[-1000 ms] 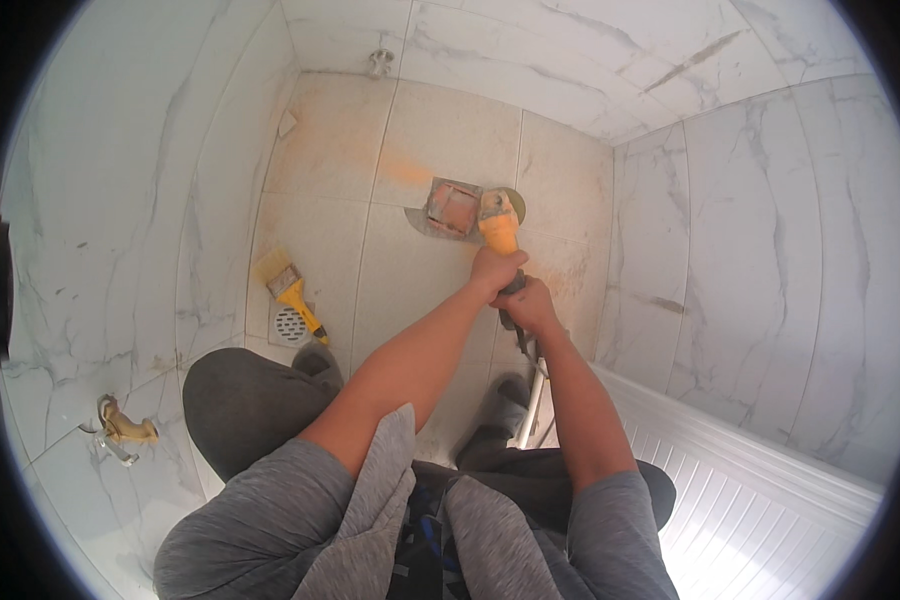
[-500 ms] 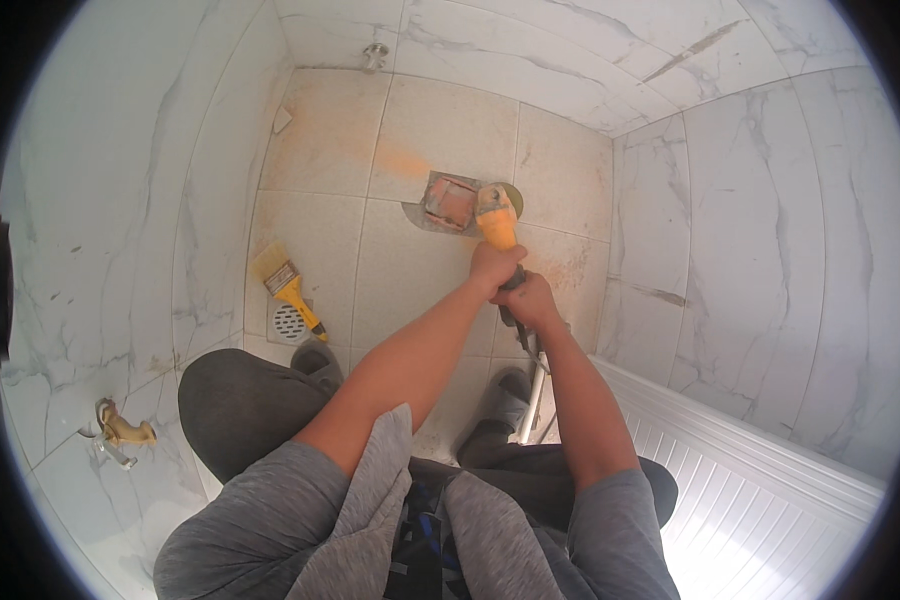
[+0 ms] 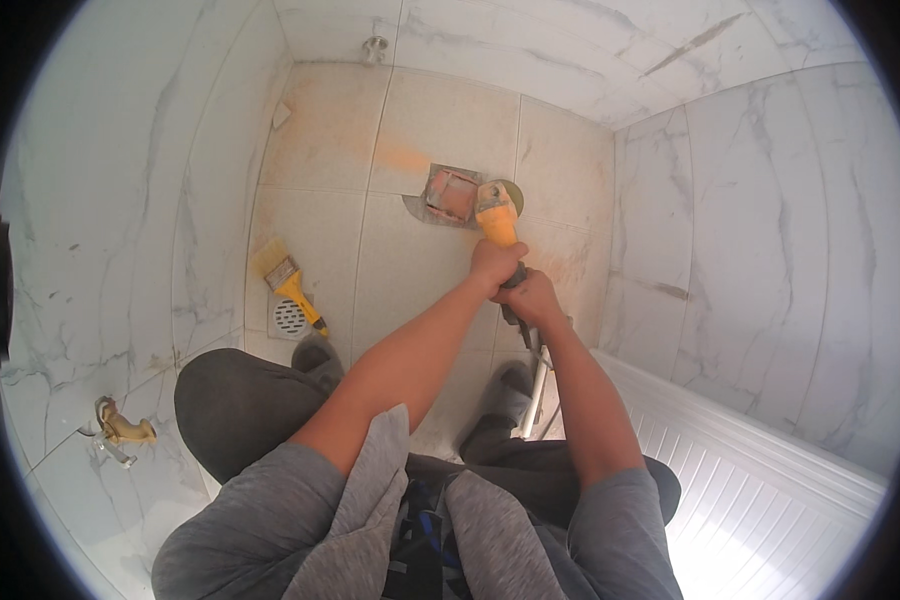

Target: The person sits on the shower floor and uses a yellow brush to sweep debris from a square cutout in the tile. They then use a hammer to tap a white pipe fitting into the opening. Finally, they use an angle grinder to smooth the edges of the cutout.

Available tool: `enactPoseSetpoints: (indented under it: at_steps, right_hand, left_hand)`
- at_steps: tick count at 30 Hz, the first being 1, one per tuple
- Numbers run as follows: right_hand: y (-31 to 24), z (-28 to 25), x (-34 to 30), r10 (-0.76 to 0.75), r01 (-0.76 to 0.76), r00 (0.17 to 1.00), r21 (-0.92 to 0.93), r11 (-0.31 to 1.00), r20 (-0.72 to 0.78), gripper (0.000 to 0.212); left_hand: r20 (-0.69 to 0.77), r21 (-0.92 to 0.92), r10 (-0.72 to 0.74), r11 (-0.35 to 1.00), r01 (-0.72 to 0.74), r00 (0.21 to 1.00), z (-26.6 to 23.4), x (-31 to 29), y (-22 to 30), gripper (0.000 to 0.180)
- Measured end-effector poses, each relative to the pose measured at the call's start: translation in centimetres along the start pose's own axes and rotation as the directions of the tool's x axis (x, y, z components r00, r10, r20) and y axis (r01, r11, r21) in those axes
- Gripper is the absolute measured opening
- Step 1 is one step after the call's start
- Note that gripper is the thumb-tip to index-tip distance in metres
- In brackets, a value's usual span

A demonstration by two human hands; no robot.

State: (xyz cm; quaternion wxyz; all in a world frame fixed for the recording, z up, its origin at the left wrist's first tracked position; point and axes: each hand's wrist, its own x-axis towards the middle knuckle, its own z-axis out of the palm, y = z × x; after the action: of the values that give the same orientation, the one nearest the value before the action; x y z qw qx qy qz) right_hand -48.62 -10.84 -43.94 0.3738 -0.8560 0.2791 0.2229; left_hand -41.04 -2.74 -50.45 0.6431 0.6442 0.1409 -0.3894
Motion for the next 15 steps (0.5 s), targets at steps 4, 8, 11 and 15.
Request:
enactPoseSetpoints:
  at_steps: [4,8,11,15]
  right_hand:
    - [0.1,0.1,-0.7,0.01,-0.01,1.0,0.011,1.0,0.015,0.042]
    - [-0.1,0.0,-0.7,0.02,-0.02,1.0,0.001,1.0,0.009,0.041]
    - [-0.4,-0.1,-0.5,0.005,-0.005,1.0,0.001,1.0,-0.005,0.04]
    - [-0.4,-0.2,-0.1,0.004,-0.004,1.0,0.055,0.998,0.003,0.042]
  left_hand:
    - [-0.018,0.032,0.007,0.999,-0.006,1.0,0.2,-0.3,-1.0,0.045]
    - [-0.064,0.042,0.032,0.999,-0.03,0.997,0.5,0.2,-1.3,0.041]
    - [-0.063,0.021,0.02,1.0,-0.018,0.998,0.6,0.6,-1.1,0.04]
    - [-0.035,-0.004,0.019,1.0,-0.019,0.999,0.5,0.9,-0.7,0.04]
